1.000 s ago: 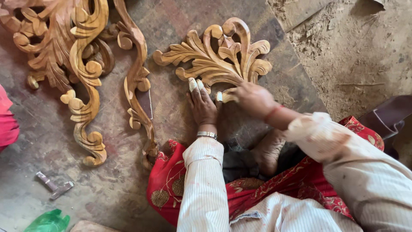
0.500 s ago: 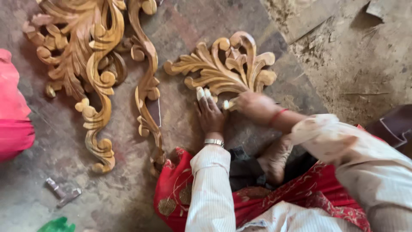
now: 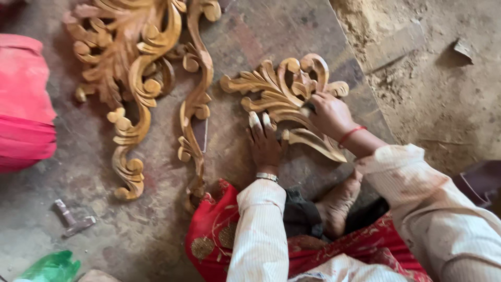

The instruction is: The person sits on the floor and sands a carved wooden decorative piece using a sanding block. They hold the piece with one hand and rub the sanding block over its surface with the other, occasionally repositioning the piece to access different areas.

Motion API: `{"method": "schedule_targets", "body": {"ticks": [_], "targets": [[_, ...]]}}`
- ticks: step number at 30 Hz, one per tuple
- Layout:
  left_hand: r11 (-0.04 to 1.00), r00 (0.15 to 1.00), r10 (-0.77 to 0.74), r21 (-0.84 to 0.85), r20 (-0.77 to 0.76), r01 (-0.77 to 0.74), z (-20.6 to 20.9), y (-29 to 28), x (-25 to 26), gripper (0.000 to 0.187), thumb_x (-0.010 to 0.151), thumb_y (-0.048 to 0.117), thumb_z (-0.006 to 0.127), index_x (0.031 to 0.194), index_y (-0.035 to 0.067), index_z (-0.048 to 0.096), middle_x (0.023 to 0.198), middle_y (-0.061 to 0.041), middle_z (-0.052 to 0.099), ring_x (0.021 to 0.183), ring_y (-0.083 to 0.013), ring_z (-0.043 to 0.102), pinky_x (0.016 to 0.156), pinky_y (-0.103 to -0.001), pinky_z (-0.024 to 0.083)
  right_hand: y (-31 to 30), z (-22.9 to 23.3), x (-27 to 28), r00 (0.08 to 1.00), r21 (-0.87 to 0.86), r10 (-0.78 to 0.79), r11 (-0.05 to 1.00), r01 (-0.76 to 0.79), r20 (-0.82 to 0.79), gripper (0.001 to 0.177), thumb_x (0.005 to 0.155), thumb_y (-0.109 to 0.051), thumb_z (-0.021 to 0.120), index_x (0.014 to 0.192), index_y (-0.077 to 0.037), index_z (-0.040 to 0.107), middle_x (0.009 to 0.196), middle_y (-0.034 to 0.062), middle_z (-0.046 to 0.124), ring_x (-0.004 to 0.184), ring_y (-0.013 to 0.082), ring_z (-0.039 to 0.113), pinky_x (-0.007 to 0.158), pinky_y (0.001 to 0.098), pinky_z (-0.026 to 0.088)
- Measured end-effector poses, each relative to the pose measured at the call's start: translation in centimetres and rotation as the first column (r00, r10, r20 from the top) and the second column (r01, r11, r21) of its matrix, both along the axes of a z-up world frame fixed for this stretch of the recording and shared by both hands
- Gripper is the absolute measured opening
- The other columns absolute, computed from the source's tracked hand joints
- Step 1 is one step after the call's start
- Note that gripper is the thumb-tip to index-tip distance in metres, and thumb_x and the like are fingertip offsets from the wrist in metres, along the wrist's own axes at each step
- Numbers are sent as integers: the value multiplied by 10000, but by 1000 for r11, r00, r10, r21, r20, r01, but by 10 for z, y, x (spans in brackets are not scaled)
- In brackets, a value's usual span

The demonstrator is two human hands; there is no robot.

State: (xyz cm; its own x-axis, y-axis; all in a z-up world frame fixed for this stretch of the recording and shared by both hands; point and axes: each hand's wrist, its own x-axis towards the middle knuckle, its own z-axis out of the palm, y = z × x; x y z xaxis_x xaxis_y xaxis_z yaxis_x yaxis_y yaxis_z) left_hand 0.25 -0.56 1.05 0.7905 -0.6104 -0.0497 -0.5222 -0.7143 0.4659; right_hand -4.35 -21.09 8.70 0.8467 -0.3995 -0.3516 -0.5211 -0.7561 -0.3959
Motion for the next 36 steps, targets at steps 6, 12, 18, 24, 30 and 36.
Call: {"method": "schedule_targets", "body": {"ticks": [6,12,18,24,30,36], "targets": [[1000,1000,14,-21,2,-14,7,-3,4,753,951,530,579,1503,40,430,1594,-300,352,1491,-439,350,1228,-589,263,3,-47,37,985,-111,149,984,-139,88,136,888,-181,648,965,-71,664,971,115,672,927,322,679,781,447,554],[998,999,35,-46,-9,-36,-9,-3,4,647,1001,428,587,1520,64,459,1601,-279,391,1492,-429,382,1225,-587,292,21,-53,69,890,-231,447,879,-418,88,156,902,-195,637,993,-75,675,967,83,649,946,270,659,830,413,539],[999,1000,28,-28,9,-28,1,-7,10,564,989,380,609,1473,111,500,1563,-240,450,1465,-425,423,1206,-601,306,27,-26,108,840,-234,535,809,-540,-87,182,862,-216,629,1009,-122,681,1037,69,662,1009,238,663,816,383,557],[1000,1000,13,22,-22,-12,3,3,-6,551,1005,375,615,1486,132,498,1563,-206,469,1463,-415,431,1213,-603,319,30,-29,95,819,-168,558,801,-574,-136,251,830,-262,660,1029,-111,677,1030,69,658,985,238,667,779,375,564],[999,1000,30,-37,-6,-30,1,-6,14,532,982,384,629,1442,137,529,1549,-197,456,1458,-403,425,1201,-615,308,3,-43,78,814,-220,581,795,-565,9,183,797,-187,654,966,-121,679,956,64,678,939,256,689,809,382,568],[999,999,30,-29,-19,-31,9,-2,9,563,958,366,623,1455,120,529,1592,-233,425,1453,-418,410,1185,-605,286,-22,-49,40,969,-135,207,973,-189,134,124,871,-179,638,935,-73,643,930,120,688,880,326,680,757,452,551]]}}
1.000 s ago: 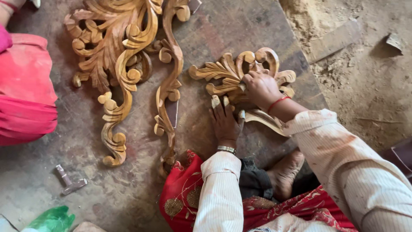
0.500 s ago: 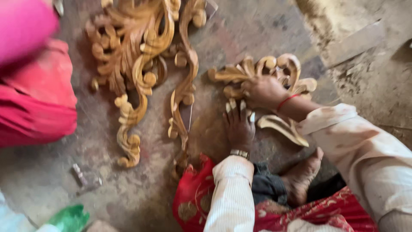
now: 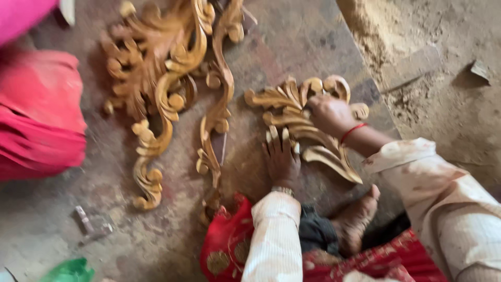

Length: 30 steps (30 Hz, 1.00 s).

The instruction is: The person sits on the floor and sands a carved wooden decorative piece using a sanding block. They hold the piece with one hand and rub the sanding block over its surface with the other, occasionally repositioning the piece to access different areas.

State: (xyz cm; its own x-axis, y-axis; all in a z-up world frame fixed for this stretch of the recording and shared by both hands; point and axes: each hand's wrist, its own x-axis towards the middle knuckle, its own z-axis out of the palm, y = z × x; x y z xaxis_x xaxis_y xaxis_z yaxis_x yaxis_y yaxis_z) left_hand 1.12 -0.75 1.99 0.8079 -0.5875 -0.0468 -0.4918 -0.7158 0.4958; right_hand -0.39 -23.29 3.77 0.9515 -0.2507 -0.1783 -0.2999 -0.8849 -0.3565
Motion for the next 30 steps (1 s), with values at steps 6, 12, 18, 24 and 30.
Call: {"method": "schedule_targets", "body": {"ticks": [6,12,18,24,30], "targets": [[999,1000,-12,37,12,11,9,-2,-10,572,991,366,608,1498,120,512,1578,-220,432,1461,-420,408,1205,-595,299,43,-13,28,998,27,-61,998,62,-12,105,887,-143,621,970,-81,638,869,128,663,825,331,673,682,450,545],[999,999,-35,33,37,34,-2,-1,8,562,977,375,605,1474,126,525,1576,-237,436,1441,-421,415,1166,-600,305,48,-4,35,996,-59,-62,996,66,71,184,920,-221,645,979,-49,615,912,129,654,854,307,683,743,427,558],[1000,998,-16,13,58,15,0,-7,5,568,980,382,604,1475,115,526,1582,-224,422,1456,-412,413,1182,-605,313,43,0,43,991,-259,32,966,2,127,419,798,-210,642,1140,32,631,1020,166,685,891,304,701,702,374,565],[999,999,-12,42,41,10,-1,-5,-4,587,959,385,628,1467,108,532,1589,-231,418,1452,-412,410,1169,-596,321,34,2,25,1000,35,-2,999,3,-22,183,876,-223,644,961,-63,618,960,121,677,928,296,690,776,419,574],[1000,998,-21,12,55,20,-2,-7,4,573,950,380,636,1432,84,545,1575,-234,437,1442,-398,424,1165,-587,313,35,10,56,973,-116,109,984,-135,-206,307,811,-331,668,1025,-111,654,950,97,671,931,274,687,778,414,569]]}}
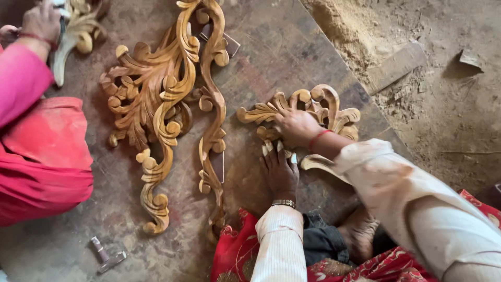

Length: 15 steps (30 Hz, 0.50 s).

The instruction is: The person sits on the floor and sands a carved wooden decorative piece using a sanding block. They hold the piece with one hand and rub the sanding block over its surface with the other, occasionally repositioning the piece to access different areas.

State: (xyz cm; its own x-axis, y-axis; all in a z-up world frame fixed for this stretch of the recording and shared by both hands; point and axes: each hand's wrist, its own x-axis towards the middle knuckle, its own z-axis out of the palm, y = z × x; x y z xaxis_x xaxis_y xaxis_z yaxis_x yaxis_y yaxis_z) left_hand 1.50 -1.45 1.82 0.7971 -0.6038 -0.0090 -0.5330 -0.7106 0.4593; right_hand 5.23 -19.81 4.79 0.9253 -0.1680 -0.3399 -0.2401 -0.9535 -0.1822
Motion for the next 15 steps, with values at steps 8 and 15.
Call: {"method": "schedule_targets", "body": {"ticks": [8,15], "targets": [[993,982,7,117,-187,15,-19,7,-3,559,932,366,617,1359,15,535,1514,-228,464,1463,-380,411,1258,-577,244,-34,27,-84,983,251,-169,951,180,-67,173,911,-261,662,1004,-116,684,923,53,666,850,260,687,667,405,578],[998,995,10,56,-96,-5,-9,10,-9,568,918,353,612,1389,43,546,1598,-219,402,1483,-386,393,1234,-572,257,7,11,-79,992,136,4,990,-21,126,165,854,-187,662,983,-84,655,932,69,644,906,257,674,749,376,563]]}}
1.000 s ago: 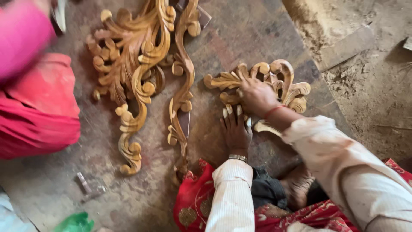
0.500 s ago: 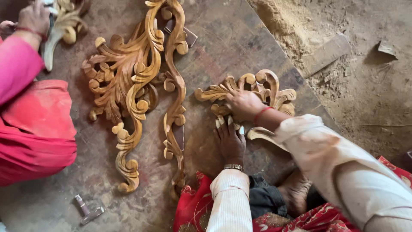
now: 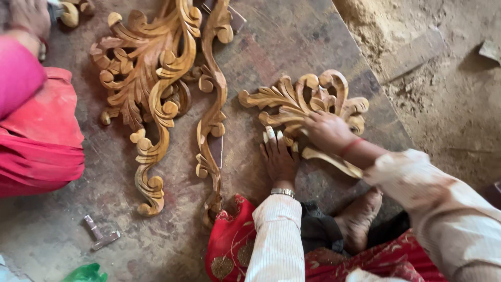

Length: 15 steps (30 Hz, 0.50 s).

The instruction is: The person sits on the floor and sands a carved wooden decorative piece using a sanding block. They hold the piece with one hand and rub the sanding block over its surface with the other, occasionally repositioning the piece to access different areas.

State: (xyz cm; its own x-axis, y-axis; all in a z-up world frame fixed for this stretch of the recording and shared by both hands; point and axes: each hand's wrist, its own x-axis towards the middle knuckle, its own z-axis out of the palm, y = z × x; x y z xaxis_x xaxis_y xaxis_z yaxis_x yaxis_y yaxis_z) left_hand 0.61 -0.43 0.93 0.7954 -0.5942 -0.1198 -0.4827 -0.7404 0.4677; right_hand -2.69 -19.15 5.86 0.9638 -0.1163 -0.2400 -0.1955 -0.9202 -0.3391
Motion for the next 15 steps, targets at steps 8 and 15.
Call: {"method": "schedule_targets", "body": {"ticks": [8,15], "targets": [[999,999,20,-35,49,-18,9,1,1,530,970,380,624,1370,38,567,1596,-227,415,1463,-399,416,1209,-568,296,0,-19,32,995,-92,104,990,-104,-3,193,839,-232,639,1001,-132,675,974,42,638,956,227,633,769,375,545],[999,996,3,-47,91,1,10,-8,13,511,954,359,641,1343,37,563,1543,-232,473,1449,-407,435,1194,-584,314,-8,11,64,919,-116,391,917,-383,56,205,839,-274,626,1009,-186,698,1026,5,643,996,208,618,770,351,555]]}}
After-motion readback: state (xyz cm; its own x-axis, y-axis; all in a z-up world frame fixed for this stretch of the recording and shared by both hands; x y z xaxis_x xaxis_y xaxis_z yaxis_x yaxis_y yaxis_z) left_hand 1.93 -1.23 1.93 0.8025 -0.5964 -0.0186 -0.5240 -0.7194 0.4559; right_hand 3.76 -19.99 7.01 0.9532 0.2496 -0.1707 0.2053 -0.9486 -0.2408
